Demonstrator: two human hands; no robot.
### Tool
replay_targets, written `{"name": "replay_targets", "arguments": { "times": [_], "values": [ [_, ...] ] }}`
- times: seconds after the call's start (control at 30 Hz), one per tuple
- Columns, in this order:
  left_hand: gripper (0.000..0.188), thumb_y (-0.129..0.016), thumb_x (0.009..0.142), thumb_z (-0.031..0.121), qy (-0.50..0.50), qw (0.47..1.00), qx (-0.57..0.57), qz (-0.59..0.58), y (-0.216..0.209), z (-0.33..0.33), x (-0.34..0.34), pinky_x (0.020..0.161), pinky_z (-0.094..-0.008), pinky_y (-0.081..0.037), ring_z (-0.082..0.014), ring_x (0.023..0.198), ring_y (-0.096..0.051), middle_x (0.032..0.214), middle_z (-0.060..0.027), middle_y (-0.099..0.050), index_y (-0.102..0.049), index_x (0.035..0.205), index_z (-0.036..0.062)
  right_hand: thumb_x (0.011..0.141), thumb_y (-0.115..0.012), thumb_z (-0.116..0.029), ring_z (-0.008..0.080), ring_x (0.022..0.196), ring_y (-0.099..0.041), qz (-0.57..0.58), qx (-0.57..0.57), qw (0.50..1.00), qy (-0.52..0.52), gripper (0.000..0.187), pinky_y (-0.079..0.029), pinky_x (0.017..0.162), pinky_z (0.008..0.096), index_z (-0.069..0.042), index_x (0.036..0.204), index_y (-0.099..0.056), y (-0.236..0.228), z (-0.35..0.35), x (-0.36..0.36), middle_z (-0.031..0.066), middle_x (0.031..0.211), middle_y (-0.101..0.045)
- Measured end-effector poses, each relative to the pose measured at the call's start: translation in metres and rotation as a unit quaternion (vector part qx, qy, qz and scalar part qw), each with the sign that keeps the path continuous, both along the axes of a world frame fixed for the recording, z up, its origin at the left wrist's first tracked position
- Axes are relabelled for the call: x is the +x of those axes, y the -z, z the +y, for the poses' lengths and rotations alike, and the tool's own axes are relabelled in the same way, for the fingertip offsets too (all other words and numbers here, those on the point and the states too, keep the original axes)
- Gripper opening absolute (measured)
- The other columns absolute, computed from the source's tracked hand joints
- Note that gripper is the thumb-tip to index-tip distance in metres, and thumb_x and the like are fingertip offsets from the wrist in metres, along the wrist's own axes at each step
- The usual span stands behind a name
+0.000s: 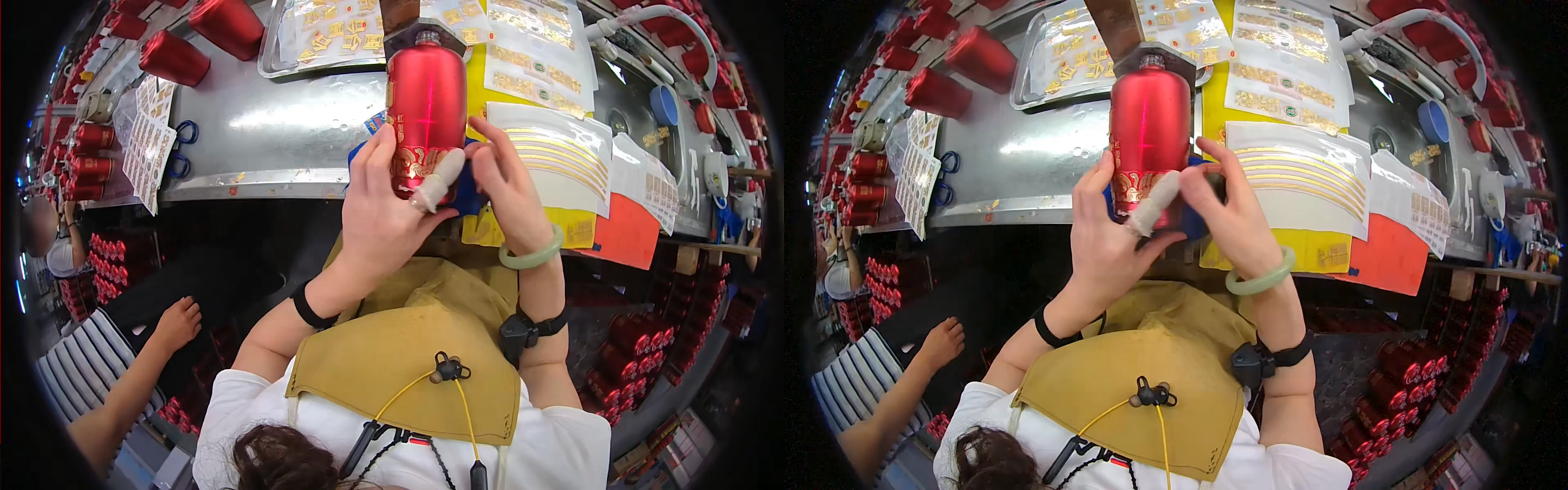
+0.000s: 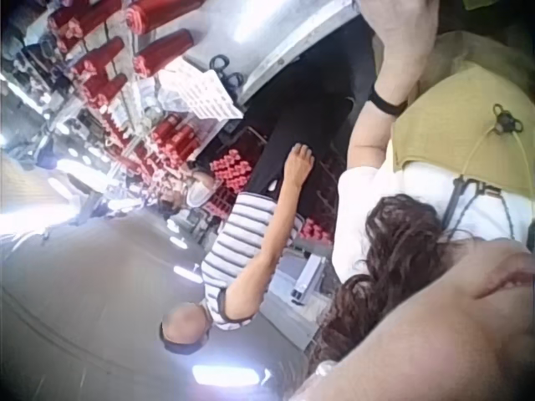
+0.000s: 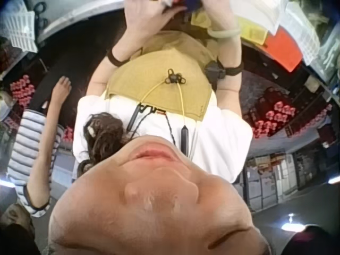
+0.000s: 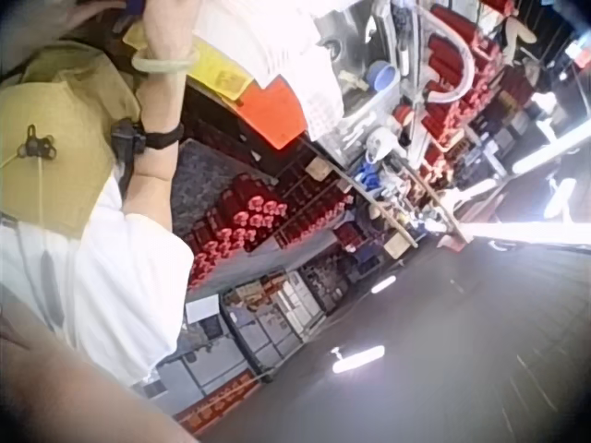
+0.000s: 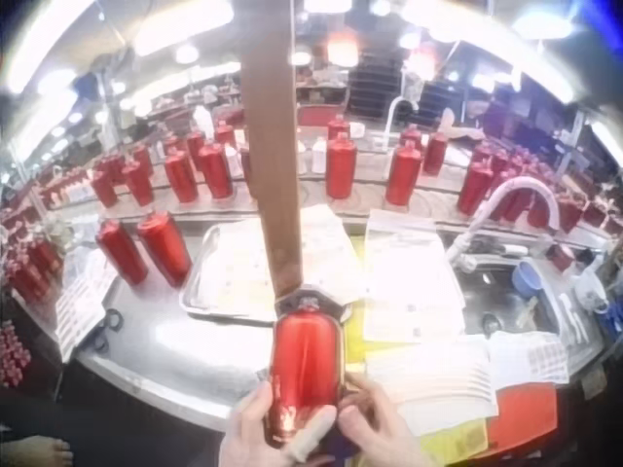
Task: Applying decorative labels and stickers to red metal canisters at a factory workstation.
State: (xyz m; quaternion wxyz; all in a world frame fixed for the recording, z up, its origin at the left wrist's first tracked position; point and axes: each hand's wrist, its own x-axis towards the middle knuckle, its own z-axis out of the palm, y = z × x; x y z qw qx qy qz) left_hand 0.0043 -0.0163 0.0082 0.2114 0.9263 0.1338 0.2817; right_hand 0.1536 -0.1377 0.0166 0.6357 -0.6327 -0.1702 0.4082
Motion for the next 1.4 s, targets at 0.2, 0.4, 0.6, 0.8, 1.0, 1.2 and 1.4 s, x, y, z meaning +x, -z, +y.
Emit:
{"name": "replay_targets", "arguments": {
  "times": [0.2,0.4,0.6,0.8,1.0,1.2,1.4],
  "values": [
    [0.074,-0.093,0.066,0.02,-0.053,0.998,0.023,0.022,0.001,-0.011,0.01,0.103,-0.0488,-0.044,-0.0456,0.128,-0.044,0.143,-0.0251,-0.04,-0.068,0.135,0.0297,0.103,-0.059,-0.006,0.0115,0.109,-0.057,-0.059,0.107,0.985,0.121,0.038,-0.047,0.097,0.0277,0.001,0.14,-0.049,0.005,-0.012,0.017,0.0081,0.119,-0.061],
    [0.082,-0.09,0.068,0.007,-0.055,0.973,-0.222,-0.044,0.015,0.022,0.0,0.11,-0.0439,-0.044,-0.0342,0.13,-0.056,0.143,-0.022,-0.055,-0.056,0.142,-0.0021,0.101,-0.06,-0.002,0.0083,0.095,-0.058,-0.178,0.025,0.981,0.073,0.021,-0.047,0.086,0.0234,0.0,0.122,-0.064,0.005,0.001,-0.014,0.0024,0.11,-0.066],
    [0.093,-0.092,0.06,0.008,0.008,0.992,-0.079,-0.093,0.001,0.027,0.0,0.104,-0.0437,-0.049,-0.035,0.125,-0.058,0.144,-0.0149,-0.06,-0.055,0.146,0.0037,0.102,-0.061,-0.004,0.008,0.093,-0.058,-0.163,0.1,0.969,0.158,0.023,-0.048,0.083,0.0235,0.001,0.124,-0.061,0.0,-0.009,-0.012,0.0029,0.111,-0.066],
    [0.09,-0.095,0.065,0.015,0.027,0.992,-0.082,-0.089,0.0,0.025,0.0,0.104,-0.0418,-0.049,-0.0333,0.125,-0.058,0.141,-0.0174,-0.06,-0.054,0.144,-0.0019,0.102,-0.06,-0.005,0.0088,0.091,-0.059,-0.184,0.0,0.971,0.152,0.02,-0.049,0.082,0.0249,0.002,0.121,-0.062,0.04,-0.024,-0.005,0.0048,0.106,-0.067],
    [0.059,-0.094,0.064,0.018,0.082,0.982,0.14,-0.097,0.018,0.027,-0.012,0.109,-0.0484,-0.046,-0.0377,0.134,-0.051,0.143,-0.0155,-0.06,-0.077,0.12,0.0218,0.103,-0.06,-0.006,0.008,0.093,-0.058,-0.183,0.034,0.971,0.15,0.02,-0.049,0.083,0.0246,0.003,0.121,-0.062,0.018,-0.019,-0.007,0.0044,0.107,-0.066],
    [0.058,-0.093,0.066,0.018,0.048,0.986,0.115,-0.114,0.034,0.038,-0.024,0.105,-0.0467,-0.05,-0.0396,0.132,-0.053,0.142,-0.0164,-0.061,-0.075,0.121,0.0191,0.103,-0.06,-0.007,0.0075,0.095,-0.058,-0.152,0.046,0.975,0.158,0.022,-0.047,0.085,0.023,0.003,0.123,-0.061,0.023,-0.03,-0.004,0.004,0.107,-0.066],
    [0.058,-0.089,0.071,0.044,0.085,0.974,0.203,-0.061,0.016,0.022,-0.005,0.113,-0.0527,-0.039,-0.0378,0.142,-0.032,0.154,-0.0098,-0.047,-0.073,0.125,0.0317,0.104,-0.059,-0.008,0.008,0.1,-0.058,-0.147,0.051,0.976,0.152,0.023,-0.048,0.087,0.0234,0.003,0.124,-0.061,0.021,-0.027,-0.007,0.004,0.111,-0.066]
  ]
}}
